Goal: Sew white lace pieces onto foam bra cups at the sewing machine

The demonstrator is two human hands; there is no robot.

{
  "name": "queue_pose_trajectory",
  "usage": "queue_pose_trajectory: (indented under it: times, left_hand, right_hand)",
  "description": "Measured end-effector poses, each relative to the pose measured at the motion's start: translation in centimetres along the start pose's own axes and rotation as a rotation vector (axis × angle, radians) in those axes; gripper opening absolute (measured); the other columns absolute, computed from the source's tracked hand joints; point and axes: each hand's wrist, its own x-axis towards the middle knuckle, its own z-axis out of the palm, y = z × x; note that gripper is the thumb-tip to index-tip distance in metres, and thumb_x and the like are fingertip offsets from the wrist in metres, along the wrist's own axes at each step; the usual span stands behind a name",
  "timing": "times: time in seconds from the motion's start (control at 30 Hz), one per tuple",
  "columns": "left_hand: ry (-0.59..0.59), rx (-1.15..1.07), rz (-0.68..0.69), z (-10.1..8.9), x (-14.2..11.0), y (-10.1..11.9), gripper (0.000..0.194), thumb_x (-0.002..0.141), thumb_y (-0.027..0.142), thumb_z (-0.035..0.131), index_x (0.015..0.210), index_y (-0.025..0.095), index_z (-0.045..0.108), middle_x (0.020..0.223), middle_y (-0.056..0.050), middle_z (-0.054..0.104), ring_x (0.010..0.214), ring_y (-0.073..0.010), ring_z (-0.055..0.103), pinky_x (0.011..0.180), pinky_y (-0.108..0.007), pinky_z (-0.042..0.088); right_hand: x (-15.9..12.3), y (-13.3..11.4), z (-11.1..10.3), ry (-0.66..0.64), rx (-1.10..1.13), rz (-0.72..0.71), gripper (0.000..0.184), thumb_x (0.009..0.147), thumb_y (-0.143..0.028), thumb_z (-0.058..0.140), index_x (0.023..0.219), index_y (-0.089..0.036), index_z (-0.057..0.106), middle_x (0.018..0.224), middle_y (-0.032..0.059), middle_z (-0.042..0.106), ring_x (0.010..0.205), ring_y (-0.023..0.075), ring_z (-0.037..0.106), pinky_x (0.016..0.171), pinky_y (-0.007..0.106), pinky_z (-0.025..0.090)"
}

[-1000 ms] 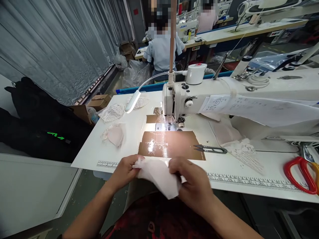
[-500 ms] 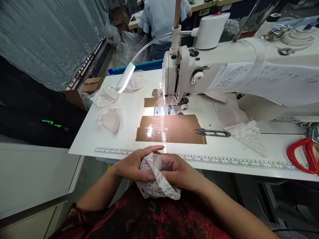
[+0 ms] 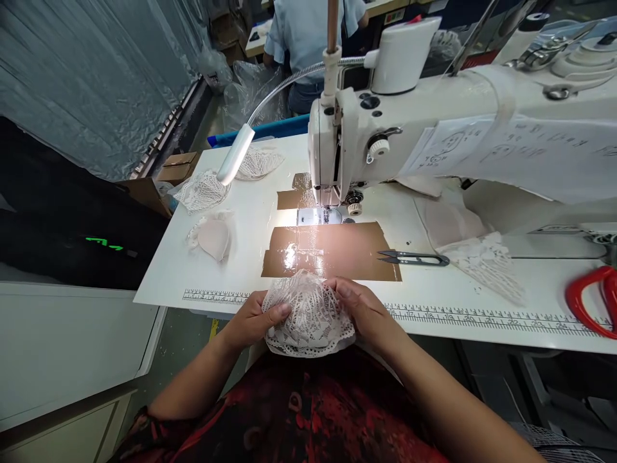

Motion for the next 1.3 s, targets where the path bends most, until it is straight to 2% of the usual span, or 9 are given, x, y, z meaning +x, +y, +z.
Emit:
queue_pose_trajectory:
  times: [0.2,0.43,0.57,0.67,0.73,0.87,0.97,1.03,1.3]
  left_hand:
    - [0.149,-0.351,-0.040,0.1,0.6,-0.1,0.042,0.079,0.053,0.061,0.072,0.012,0.065,0.066,-0.003,0.062,0.065,-0.0155,0.057,0.066,-0.027,0.046]
    - [0.009,-0.821,-0.087,2.5,0.6,-0.3,0.068,0.069,0.053,0.071,0.124,0.015,0.056,0.124,-0.014,0.058,0.114,-0.0290,0.055,0.095,-0.041,0.044]
    - [0.175,-0.750,-0.052,4.3,2.1,-0.4,0.057,0.058,0.007,0.072,0.114,0.015,0.063,0.100,-0.007,0.069,0.092,-0.0208,0.063,0.087,-0.032,0.048]
    - [0.232,-0.670,-0.033,4.0,2.4,-1.1,0.042,0.055,0.004,0.072,0.095,0.015,0.069,0.082,-0.003,0.069,0.071,-0.0144,0.063,0.071,-0.026,0.049]
    - [0.103,-0.570,-0.013,2.6,1.5,-1.5,0.012,0.063,0.015,0.076,0.072,0.013,0.067,0.066,-0.002,0.065,0.057,-0.0113,0.058,0.060,-0.024,0.046]
    - [-0.432,-0.265,0.010,-1.1,-1.3,-0.1,0.036,0.072,0.035,0.073,0.050,0.014,0.056,0.049,-0.005,0.057,0.046,-0.0129,0.054,0.051,-0.026,0.043]
    - [-0.080,0.086,0.245,-2.4,-2.5,2.6,0.024,0.072,0.035,0.074,0.088,0.018,0.068,0.090,-0.009,0.068,0.082,-0.0199,0.062,0.076,-0.031,0.048]
    - [0.089,0.367,0.288,-2.1,-2.3,3.9,0.059,0.062,0.033,0.081,0.117,0.022,0.060,0.123,-0.010,0.058,0.111,-0.0262,0.053,0.095,-0.034,0.041]
    - [-0.005,0.427,0.157,-0.7,-0.9,2.1,0.035,0.077,0.038,0.068,0.101,0.014,0.062,0.086,-0.003,0.060,0.074,-0.0133,0.052,0.067,-0.023,0.042]
  right_hand:
    - [-0.4,-0.5,0.1,0.081,0.058,0.050,0.032,0.068,-0.045,0.074,0.086,-0.018,0.072,0.072,0.0031,0.067,0.063,0.0168,0.059,0.057,0.028,0.048]
    - [0.5,-0.9,0.8,0.242,-0.136,-0.255,0.024,0.074,-0.041,0.070,0.058,-0.023,0.067,0.063,0.0005,0.061,0.066,0.0173,0.058,0.070,0.032,0.048]
    - [1.3,-0.8,2.0,0.212,-0.133,-0.222,0.025,0.070,-0.039,0.073,0.054,-0.022,0.066,0.052,-0.0019,0.056,0.055,0.0137,0.051,0.065,0.031,0.047]
    - [1.4,-0.8,2.2,0.233,0.187,-0.140,0.022,0.067,-0.043,0.075,0.068,-0.022,0.071,0.063,0.0004,0.065,0.062,0.0164,0.058,0.063,0.032,0.049]
    - [1.2,-1.0,1.7,0.257,0.289,-0.143,0.022,0.064,-0.043,0.077,0.066,-0.022,0.070,0.064,0.0010,0.066,0.064,0.0174,0.060,0.067,0.033,0.050]
    - [0.7,-1.6,0.7,0.258,0.136,-0.119,0.023,0.065,-0.042,0.077,0.067,-0.021,0.067,0.066,0.0008,0.065,0.062,0.0153,0.057,0.060,0.029,0.048]
    - [0.4,-2.0,1.1,0.090,-0.128,-0.059,0.025,0.069,-0.040,0.075,0.065,-0.019,0.063,0.062,-0.0003,0.060,0.056,0.0123,0.052,0.052,0.025,0.043]
    - [0.3,-2.2,1.8,-0.044,-0.238,-0.072,0.023,0.072,-0.040,0.073,0.068,-0.019,0.063,0.063,-0.0004,0.060,0.056,0.0121,0.052,0.052,0.024,0.042]
    - [0.4,-1.8,2.8,-0.020,-0.395,-0.230,0.021,0.083,-0.037,0.061,0.071,-0.020,0.064,0.078,0.0023,0.065,0.070,0.0159,0.058,0.064,0.027,0.045]
